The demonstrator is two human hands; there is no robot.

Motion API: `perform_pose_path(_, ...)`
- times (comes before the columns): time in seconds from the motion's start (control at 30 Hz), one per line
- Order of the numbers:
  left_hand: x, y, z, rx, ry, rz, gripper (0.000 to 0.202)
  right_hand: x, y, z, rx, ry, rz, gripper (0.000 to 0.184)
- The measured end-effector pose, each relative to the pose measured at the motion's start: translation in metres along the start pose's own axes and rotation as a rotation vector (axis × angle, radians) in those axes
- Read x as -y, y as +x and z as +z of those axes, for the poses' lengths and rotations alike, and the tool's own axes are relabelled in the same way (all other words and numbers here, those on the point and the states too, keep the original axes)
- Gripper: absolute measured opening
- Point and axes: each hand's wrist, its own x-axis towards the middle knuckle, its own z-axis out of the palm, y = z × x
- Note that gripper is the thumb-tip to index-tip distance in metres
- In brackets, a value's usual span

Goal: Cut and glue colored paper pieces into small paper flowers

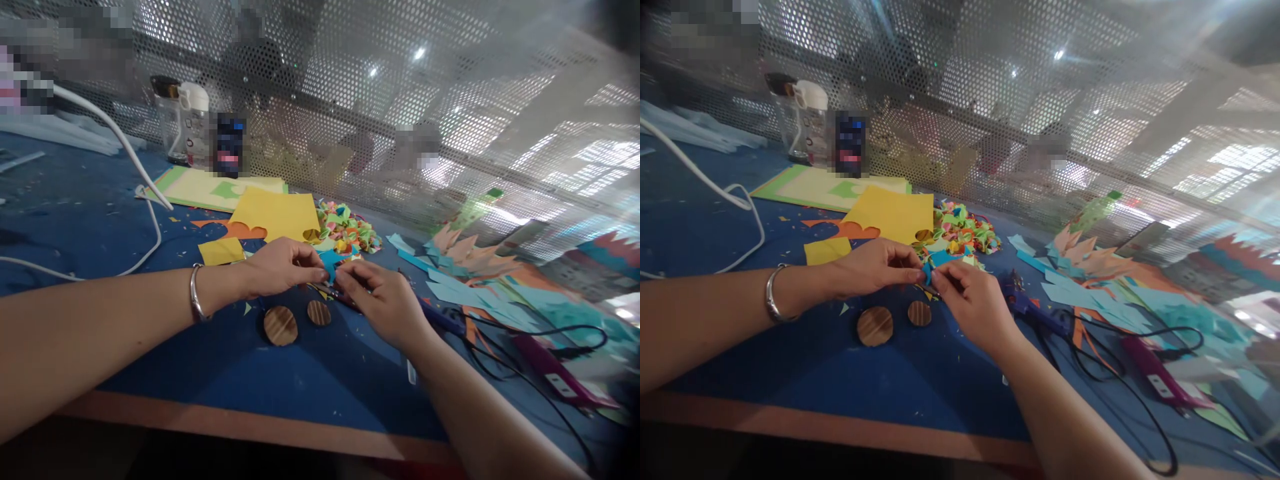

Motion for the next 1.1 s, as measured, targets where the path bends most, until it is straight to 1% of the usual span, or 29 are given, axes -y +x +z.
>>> perform_pose_path(0.07, 0.0006, 0.0010, -0.0001, -0.021, -0.017, 0.006, 0.021, 0.0001, -0.0002, -0.0002, -0.003, 0.031, 0.011, 0.034)
perform_pose_path(0.23, 0.0012, 0.0023, 0.0013, -0.048, -0.030, 0.018, 0.024, -0.0046, 0.0003, 0.0032, 0.011, 0.133, 0.073, 0.024)
perform_pose_path(0.33, 0.0020, 0.0025, 0.0024, -0.044, -0.015, 0.023, 0.026, -0.0087, 0.0005, 0.0057, 0.031, 0.187, 0.096, 0.024)
perform_pose_path(0.47, 0.0039, 0.0031, 0.0033, -0.028, 0.010, 0.057, 0.025, -0.0095, 0.0007, 0.0070, 0.054, 0.223, 0.088, 0.024)
perform_pose_path(0.57, 0.0037, 0.0037, 0.0036, -0.049, 0.010, 0.051, 0.024, -0.0085, 0.0008, 0.0066, 0.053, 0.229, 0.085, 0.026)
perform_pose_path(0.63, 0.0030, 0.0040, 0.0036, -0.084, -0.022, 0.018, 0.025, -0.0086, 0.0008, 0.0055, 0.029, 0.201, 0.091, 0.027)
perform_pose_path(0.7, 0.0025, 0.0043, 0.0032, -0.120, -0.070, 0.000, 0.027, -0.0091, 0.0008, 0.0041, -0.038, 0.166, 0.091, 0.028)
perform_pose_path(0.77, 0.0024, 0.0045, 0.0028, -0.140, -0.106, 0.001, 0.028, -0.0094, 0.0007, 0.0030, -0.119, 0.153, 0.083, 0.028)
perform_pose_path(0.83, 0.0022, 0.0044, 0.0030, -0.149, -0.118, 0.011, 0.028, -0.0088, 0.0007, 0.0031, -0.157, 0.162, 0.077, 0.028)
perform_pose_path(0.97, -0.0003, 0.0026, 0.0056, -0.128, -0.126, 0.014, 0.029, -0.0058, 0.0008, 0.0068, -0.070, 0.187, 0.073, 0.026)
perform_pose_path(1.1, -0.0039, 0.0015, 0.0069, -0.122, -0.120, 0.017, 0.024, -0.0035, 0.0010, 0.0089, 0.006, 0.174, 0.031, 0.020)
